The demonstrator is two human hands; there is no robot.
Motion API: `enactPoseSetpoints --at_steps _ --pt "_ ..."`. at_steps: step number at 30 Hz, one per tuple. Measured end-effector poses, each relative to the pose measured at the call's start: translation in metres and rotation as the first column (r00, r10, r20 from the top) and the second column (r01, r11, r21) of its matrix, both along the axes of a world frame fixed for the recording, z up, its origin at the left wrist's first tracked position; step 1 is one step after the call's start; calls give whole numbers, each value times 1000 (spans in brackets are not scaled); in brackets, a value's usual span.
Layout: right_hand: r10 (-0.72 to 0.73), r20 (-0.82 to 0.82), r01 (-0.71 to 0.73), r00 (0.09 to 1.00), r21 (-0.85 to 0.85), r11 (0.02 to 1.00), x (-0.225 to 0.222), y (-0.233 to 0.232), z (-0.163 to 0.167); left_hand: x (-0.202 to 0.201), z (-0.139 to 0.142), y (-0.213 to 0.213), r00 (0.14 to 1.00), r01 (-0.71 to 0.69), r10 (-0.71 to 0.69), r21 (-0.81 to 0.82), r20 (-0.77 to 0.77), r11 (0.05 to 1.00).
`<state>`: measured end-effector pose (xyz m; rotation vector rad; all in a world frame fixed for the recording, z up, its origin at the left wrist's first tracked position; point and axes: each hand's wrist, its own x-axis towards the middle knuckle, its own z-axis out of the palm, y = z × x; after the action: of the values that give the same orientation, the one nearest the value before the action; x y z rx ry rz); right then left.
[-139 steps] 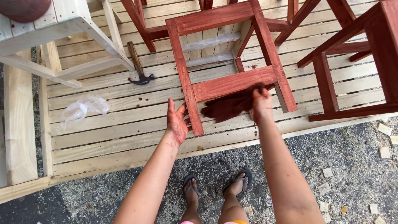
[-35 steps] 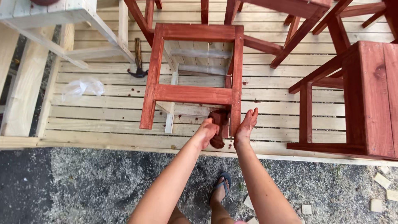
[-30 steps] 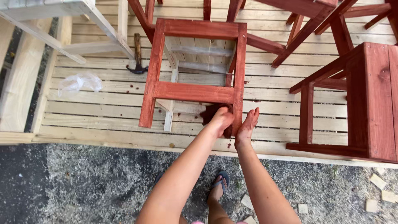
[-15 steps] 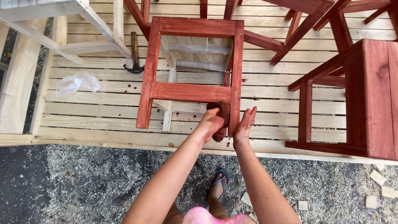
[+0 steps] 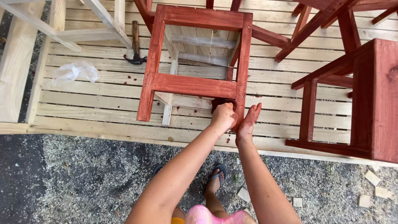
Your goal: The person rubs reddish-brown stain onto a wooden stool frame using a cloth. They work methodically on the legs and crossbars, repositioning the stool to reach different sides. Other finished stools and a hammer are visible nearby.
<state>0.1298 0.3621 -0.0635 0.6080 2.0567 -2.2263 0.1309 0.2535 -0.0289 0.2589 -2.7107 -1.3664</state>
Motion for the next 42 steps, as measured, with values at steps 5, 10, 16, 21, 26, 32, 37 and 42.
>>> enactPoseSetpoints --at_steps 5,10,16,21,26,32,37,42 --pt "28 30 -25 999 -84 996 4 2 3 23 -7 -11 994 35 -67 341 84 939" --pt "4 62 4 998 -132 991 2 5 -3 13 -37 2 980 -57 -97 721 171 691" --pt "46 46 -38 998 -163 986 2 13 -23 34 -58 20 981 95 -140 304 131 948" --pt "55 97 -33 994 -213 976 1 15 -18 87 -50 18 975 221 -214 268 -56 938" --pt "94 185 -40 978 -276 960 -1 11 5 118 -37 22 970 216 -243 377 26 901" --pt "155 145 -111 977 -273 956 1 10 17 65 -39 19 978 113 -187 512 94 852" --pt "164 134 -126 977 -251 960 0 10 14 14 -45 5 968 48 -227 801 111 596" --pt "140 172 -89 975 -271 958 -2 9 11 15 -53 13 988 153 -140 591 -68 792"
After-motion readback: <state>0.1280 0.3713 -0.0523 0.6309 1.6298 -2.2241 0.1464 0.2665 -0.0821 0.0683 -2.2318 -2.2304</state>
